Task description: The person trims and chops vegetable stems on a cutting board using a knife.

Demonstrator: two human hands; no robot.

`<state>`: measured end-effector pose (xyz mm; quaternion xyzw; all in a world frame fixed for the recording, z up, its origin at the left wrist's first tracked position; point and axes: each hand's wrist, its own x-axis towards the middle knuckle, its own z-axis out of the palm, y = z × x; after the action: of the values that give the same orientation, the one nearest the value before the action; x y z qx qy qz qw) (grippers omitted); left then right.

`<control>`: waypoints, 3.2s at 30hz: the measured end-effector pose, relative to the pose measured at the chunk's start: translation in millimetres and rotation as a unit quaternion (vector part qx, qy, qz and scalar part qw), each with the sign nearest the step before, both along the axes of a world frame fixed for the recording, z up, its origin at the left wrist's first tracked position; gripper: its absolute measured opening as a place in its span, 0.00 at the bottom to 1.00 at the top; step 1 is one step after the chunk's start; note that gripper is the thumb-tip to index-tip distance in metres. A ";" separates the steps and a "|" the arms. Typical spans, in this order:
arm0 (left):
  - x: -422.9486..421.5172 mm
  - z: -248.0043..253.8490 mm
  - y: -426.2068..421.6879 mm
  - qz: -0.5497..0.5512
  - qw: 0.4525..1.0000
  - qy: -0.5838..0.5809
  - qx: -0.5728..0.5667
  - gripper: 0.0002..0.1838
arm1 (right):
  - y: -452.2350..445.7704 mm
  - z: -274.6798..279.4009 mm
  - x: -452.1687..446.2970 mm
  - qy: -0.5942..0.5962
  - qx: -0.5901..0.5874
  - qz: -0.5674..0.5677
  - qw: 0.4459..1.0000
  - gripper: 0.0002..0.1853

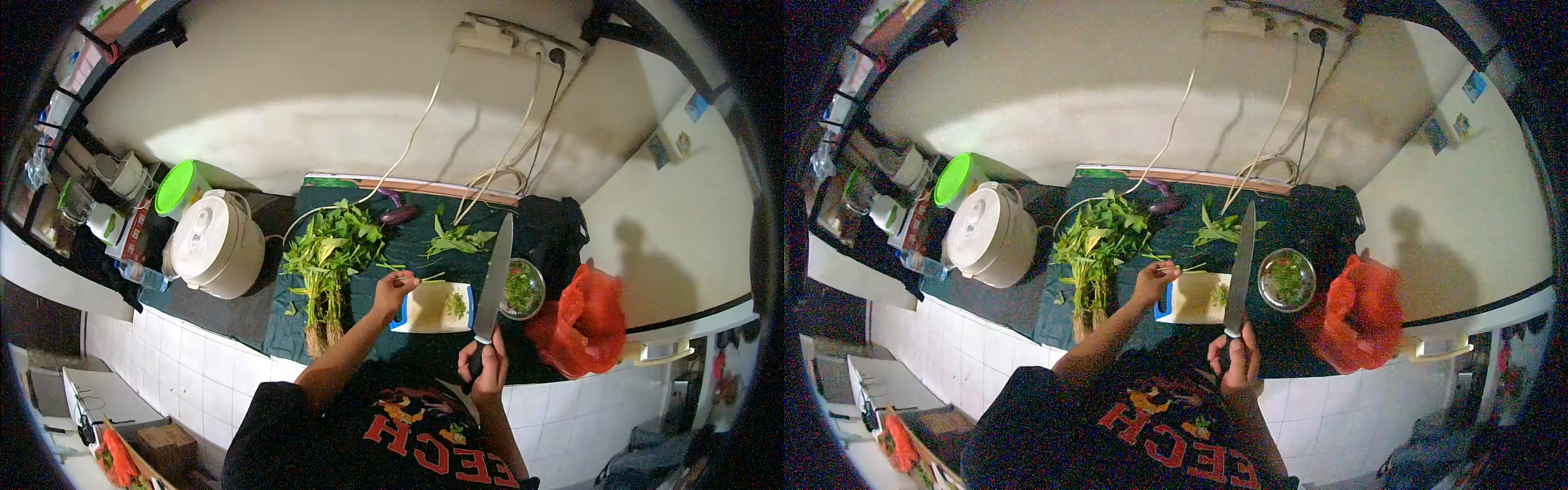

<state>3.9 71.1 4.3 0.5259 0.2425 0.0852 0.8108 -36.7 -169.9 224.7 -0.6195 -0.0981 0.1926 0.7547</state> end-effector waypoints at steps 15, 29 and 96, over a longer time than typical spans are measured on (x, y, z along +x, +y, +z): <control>8.2 -25.0 36.8 -0.087 0.756 0.109 0.640 0.12 | -31.8 -45.4 -7.4 0.012 -0.080 -0.027 0.996 0.28; 4.7 -55.0 46.3 -0.116 0.686 0.025 0.718 0.08 | -21.4 -57.0 -6.4 -0.031 -0.126 0.031 0.991 0.30; -68.1 244.9 -11.1 -0.087 0.920 -0.267 0.272 0.06 | 30.8 61.8 15.2 -0.037 0.004 0.217 0.976 0.33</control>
<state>-64.2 60.0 249.2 0.7033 -0.0621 0.2140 0.6750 -21.5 -139.1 286.5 -0.5870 -0.2583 0.3282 0.6935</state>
